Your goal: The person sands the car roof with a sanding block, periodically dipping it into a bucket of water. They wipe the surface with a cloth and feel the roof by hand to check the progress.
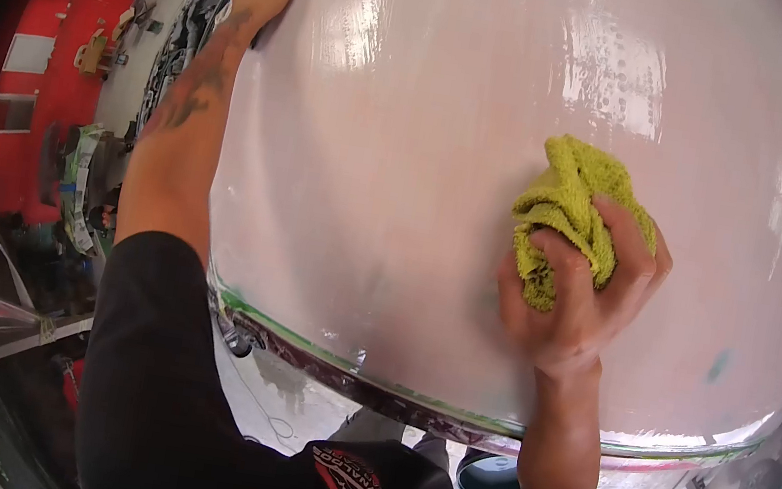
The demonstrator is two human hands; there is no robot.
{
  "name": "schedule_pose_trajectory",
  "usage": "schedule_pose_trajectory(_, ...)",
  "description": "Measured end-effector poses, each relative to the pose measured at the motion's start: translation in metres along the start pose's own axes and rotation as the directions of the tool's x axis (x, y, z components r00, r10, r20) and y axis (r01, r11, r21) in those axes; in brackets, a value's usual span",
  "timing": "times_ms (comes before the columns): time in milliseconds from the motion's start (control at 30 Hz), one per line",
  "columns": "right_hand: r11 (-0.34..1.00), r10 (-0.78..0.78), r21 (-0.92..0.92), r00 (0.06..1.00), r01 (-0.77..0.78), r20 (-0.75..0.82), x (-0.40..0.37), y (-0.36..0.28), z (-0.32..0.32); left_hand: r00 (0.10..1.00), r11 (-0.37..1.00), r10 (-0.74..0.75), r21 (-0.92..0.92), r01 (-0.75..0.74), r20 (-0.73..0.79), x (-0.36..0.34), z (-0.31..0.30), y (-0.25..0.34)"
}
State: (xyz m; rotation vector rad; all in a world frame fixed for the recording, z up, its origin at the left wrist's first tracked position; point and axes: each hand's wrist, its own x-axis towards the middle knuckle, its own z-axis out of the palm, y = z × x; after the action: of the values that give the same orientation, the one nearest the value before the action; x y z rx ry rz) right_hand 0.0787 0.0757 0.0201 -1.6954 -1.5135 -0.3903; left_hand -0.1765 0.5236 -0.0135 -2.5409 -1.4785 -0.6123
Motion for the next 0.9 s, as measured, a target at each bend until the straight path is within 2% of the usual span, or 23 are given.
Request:
schedule_pose_trajectory(67,1.000,0.018,0.014,1.000,-0.018,-0.008,0.000,0.000,-0.001,0.992,0.971,-0.015,-0.236,0.044,0.122,-0.075,-0.044,0.038)
schedule_pose_trajectory(100,1.000,0.029,0.009,0.999,-0.028,-0.025,0.001,0.001,0.000,0.982,0.954,0.061,-0.301,-0.004,0.180,-0.121,-0.074,0.064)
schedule_pose_trajectory(133,0.999,0.036,0.024,0.999,-0.036,-0.027,0.001,0.000,-0.001,0.968,0.950,0.244,-0.214,-0.225,0.066,-0.176,-0.088,0.066)
schedule_pose_trajectory(167,0.998,0.050,0.029,0.999,-0.050,-0.010,0.001,0.000,-0.001,0.949,0.939,0.304,-0.191,-0.284,0.081,-0.225,-0.104,0.068)
schedule_pose_trajectory(233,0.998,0.057,0.028,0.998,-0.057,-0.009,0.004,0.001,0.000,0.936,0.936,0.307,-0.234,-0.264,0.170,-0.274,-0.135,0.077)
schedule_pose_trajectory(300,0.998,0.049,0.027,0.999,-0.049,-0.001,0.002,-0.001,0.001,0.906,0.900,0.404,-0.232,-0.369,0.126,-0.252,-0.121,0.050)
schedule_pose_trajectory(333,0.999,0.046,0.025,0.999,-0.045,-0.007,0.002,0.000,0.003,0.912,0.904,0.404,-0.187,-0.385,0.072,-0.223,-0.105,0.035)
schedule_pose_trajectory(367,0.999,0.034,0.022,0.999,-0.034,-0.008,0.002,-0.001,0.003,0.972,0.956,0.228,-0.204,-0.212,0.060,-0.191,-0.089,0.026)
schedule_pose_trajectory(400,1.000,0.019,0.025,1.000,-0.019,-0.004,0.001,-0.001,0.003,0.987,0.983,0.050,-0.184,-0.021,0.153,-0.157,-0.085,0.025)
schedule_pose_trajectory(433,0.999,0.014,0.034,1.000,-0.014,0.004,0.000,-0.002,0.003,0.961,0.974,-0.135,-0.144,0.173,0.240,-0.128,-0.083,0.021)
schedule_pose_trajectory(500,1.000,0.015,0.003,1.000,-0.015,0.017,0.000,0.000,0.005,0.995,0.996,-0.075,-0.039,0.077,0.066,-0.106,-0.050,-0.013)
schedule_pose_trajectory(533,1.000,0.013,-0.004,1.000,-0.013,0.014,-0.001,0.002,0.006,0.993,0.995,-0.093,-0.034,0.095,0.067,-0.123,-0.056,-0.007)
schedule_pose_trajectory(600,0.999,0.042,-0.021,0.999,-0.041,0.021,0.001,0.003,0.007,0.996,0.980,-0.081,-0.176,0.088,0.049,-0.158,-0.075,0.035)
schedule_pose_trajectory(633,0.996,0.077,-0.044,0.997,-0.076,0.026,0.001,0.003,0.007,0.990,0.969,-0.051,-0.234,0.081,0.132,-0.192,-0.092,0.055)
schedule_pose_trajectory(667,0.992,0.109,-0.074,0.993,-0.105,0.049,0.000,0.003,0.008,0.995,0.982,0.072,-0.178,-0.058,0.073,-0.239,-0.103,0.071)
schedule_pose_trajectory(700,0.991,0.112,-0.073,0.993,-0.108,0.048,0.001,0.000,0.009,0.983,0.965,0.174,-0.207,-0.159,0.055,-0.286,-0.115,0.085)
schedule_pose_trajectory(733,0.981,0.174,-0.099,0.980,-0.164,0.096,0.003,-0.002,0.008,0.966,0.950,0.237,-0.232,-0.210,0.098,-0.327,-0.137,0.107)
schedule_pose_trajectory(767,0.968,0.233,-0.130,0.962,-0.215,0.139,0.005,-0.003,0.007,0.926,0.925,0.305,-0.302,-0.232,0.222,-0.356,-0.160,0.121)
schedule_pose_trajectory(833,0.967,0.182,-0.199,0.977,-0.158,0.111,0.008,-0.005,0.004,0.847,0.852,0.473,-0.371,-0.369,0.244,-0.355,-0.169,0.115)
schedule_pose_trajectory(900,0.954,0.131,-0.281,0.987,-0.101,0.091,0.008,-0.003,0.005,0.913,0.899,0.373,-0.308,-0.312,0.163,-0.313,-0.138,0.092)
